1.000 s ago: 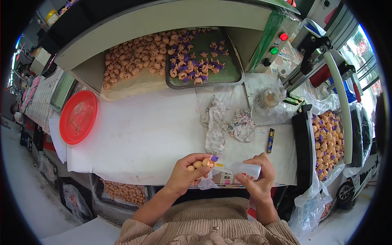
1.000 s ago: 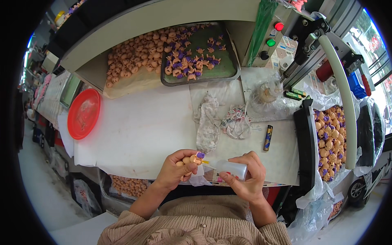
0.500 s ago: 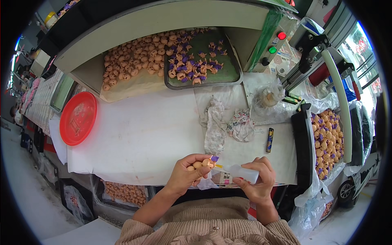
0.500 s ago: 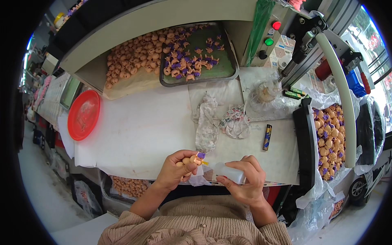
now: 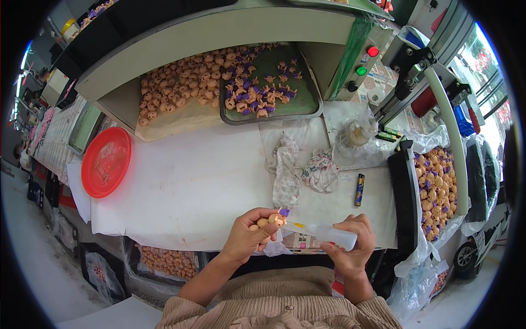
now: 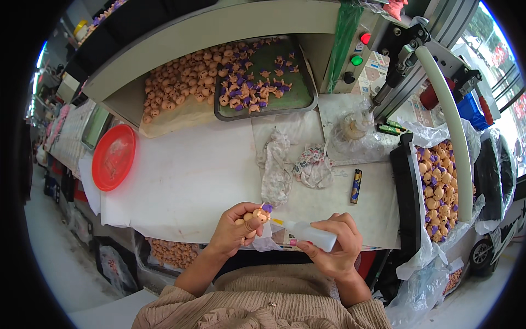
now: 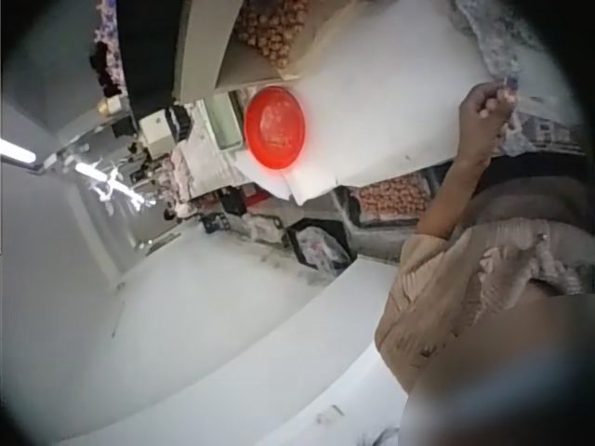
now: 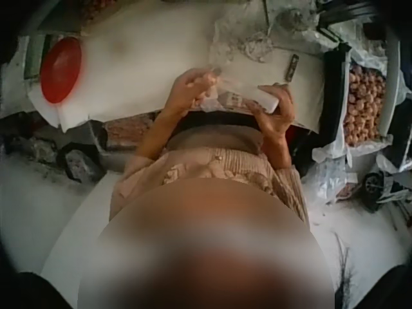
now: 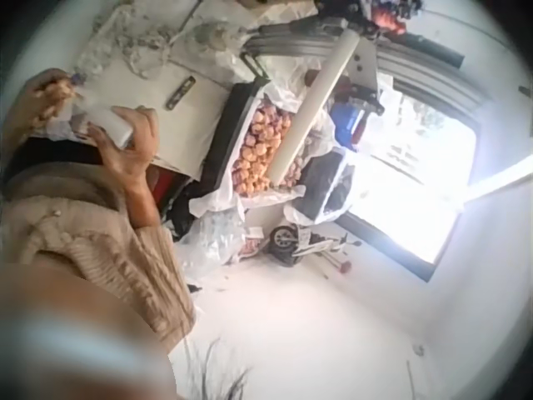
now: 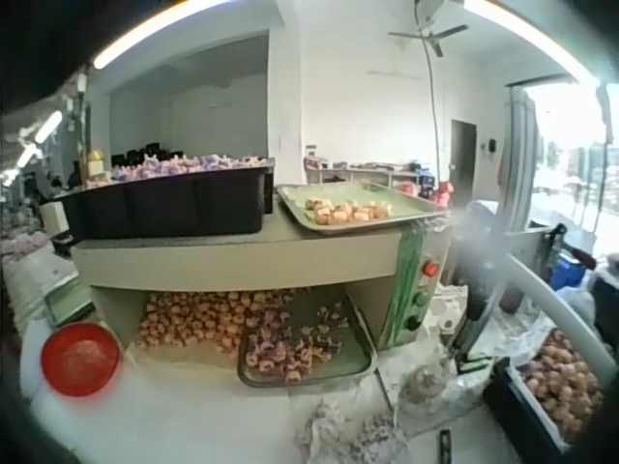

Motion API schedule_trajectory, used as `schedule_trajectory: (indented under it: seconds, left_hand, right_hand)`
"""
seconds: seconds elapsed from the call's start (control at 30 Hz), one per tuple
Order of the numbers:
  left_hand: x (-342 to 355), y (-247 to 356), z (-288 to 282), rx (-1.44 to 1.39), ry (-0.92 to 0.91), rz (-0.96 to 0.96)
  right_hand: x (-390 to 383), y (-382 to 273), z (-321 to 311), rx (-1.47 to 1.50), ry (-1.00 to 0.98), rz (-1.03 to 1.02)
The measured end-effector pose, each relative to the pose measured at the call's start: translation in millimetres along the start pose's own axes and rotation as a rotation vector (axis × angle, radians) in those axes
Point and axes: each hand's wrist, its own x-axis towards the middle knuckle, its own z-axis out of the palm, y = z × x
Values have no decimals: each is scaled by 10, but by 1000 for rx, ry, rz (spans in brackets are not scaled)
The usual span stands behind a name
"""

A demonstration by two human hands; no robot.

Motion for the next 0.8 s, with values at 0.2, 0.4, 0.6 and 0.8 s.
schedule_trajectory:
  seconds: [0.2,0.4,0.6,0.8]
  left_hand:
    - [-22,0,44,-2,2,9]
    - [-21,-47,3,14,-5,7]
    - [-28,-31,15,19,-2,4]
    - [-30,-27,-21,23,-22,-22]
  right_hand:
    - [-14,-2,-36,124,75,40]
    - [-5,-30,29,49,-4,110]
    - [29,21,60,30,-31,44]
    - [42,19,103,12,-39,54]
